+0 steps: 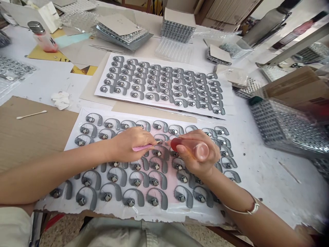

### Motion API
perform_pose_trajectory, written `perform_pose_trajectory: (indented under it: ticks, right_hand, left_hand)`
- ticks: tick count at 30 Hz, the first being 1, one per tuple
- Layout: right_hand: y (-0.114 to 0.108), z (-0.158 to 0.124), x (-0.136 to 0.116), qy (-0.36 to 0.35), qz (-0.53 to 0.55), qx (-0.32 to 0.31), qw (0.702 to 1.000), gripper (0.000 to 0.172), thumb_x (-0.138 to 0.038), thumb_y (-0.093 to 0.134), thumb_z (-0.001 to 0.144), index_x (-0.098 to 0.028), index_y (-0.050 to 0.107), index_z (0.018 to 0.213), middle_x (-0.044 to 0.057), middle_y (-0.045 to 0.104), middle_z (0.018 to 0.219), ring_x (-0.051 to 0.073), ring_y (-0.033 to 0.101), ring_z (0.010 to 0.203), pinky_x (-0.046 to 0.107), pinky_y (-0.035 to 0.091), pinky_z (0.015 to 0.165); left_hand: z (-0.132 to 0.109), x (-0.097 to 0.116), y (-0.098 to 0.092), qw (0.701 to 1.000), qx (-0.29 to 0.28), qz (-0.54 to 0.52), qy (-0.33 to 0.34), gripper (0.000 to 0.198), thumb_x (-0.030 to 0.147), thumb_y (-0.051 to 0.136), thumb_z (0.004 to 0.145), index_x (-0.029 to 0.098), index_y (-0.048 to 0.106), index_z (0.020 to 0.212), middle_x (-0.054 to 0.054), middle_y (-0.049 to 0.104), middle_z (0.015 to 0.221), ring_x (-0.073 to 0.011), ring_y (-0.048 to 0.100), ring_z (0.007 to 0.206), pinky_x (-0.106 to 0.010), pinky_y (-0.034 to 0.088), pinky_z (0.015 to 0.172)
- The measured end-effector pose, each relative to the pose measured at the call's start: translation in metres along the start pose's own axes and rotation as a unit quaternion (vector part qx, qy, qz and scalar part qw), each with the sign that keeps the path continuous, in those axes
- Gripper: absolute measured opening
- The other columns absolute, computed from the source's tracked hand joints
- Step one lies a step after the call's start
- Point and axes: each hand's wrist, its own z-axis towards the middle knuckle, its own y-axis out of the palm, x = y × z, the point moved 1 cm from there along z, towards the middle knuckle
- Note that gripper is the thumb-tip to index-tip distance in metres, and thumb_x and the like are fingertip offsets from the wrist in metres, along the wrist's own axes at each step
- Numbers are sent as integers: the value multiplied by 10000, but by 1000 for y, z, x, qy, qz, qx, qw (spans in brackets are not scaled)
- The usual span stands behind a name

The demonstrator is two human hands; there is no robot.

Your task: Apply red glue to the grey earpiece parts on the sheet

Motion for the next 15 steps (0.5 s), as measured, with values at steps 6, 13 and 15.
perform_pose_trajectory:
  ticks: [6,13,15]
  right_hand:
    - [0,-2,1,-3,-1,-1,1000,178,-286,674,777,-202,573,896,20,619,702,151,556,563,297,453,482]
    - [0,-3,2,-15,9,5,1000,186,-255,680,761,-200,575,904,24,626,699,154,555,556,301,455,485]
    - [0,-3,2,-11,8,6,1000,187,-257,680,759,-208,573,905,21,628,699,157,555,549,306,452,484]
  left_hand:
    - [-1,0,0,1000,5,-7,-4,178,156,463,894,132,633,941,-83,720,920,-176,666,824,-280,488,740]
    - [0,0,-1,1000,0,-5,-11,185,168,456,902,141,638,919,-81,717,909,-178,667,836,-281,492,758]
    - [0,0,-1,1000,-3,-4,-13,192,173,449,905,143,638,920,-83,715,909,-178,667,843,-282,495,764]
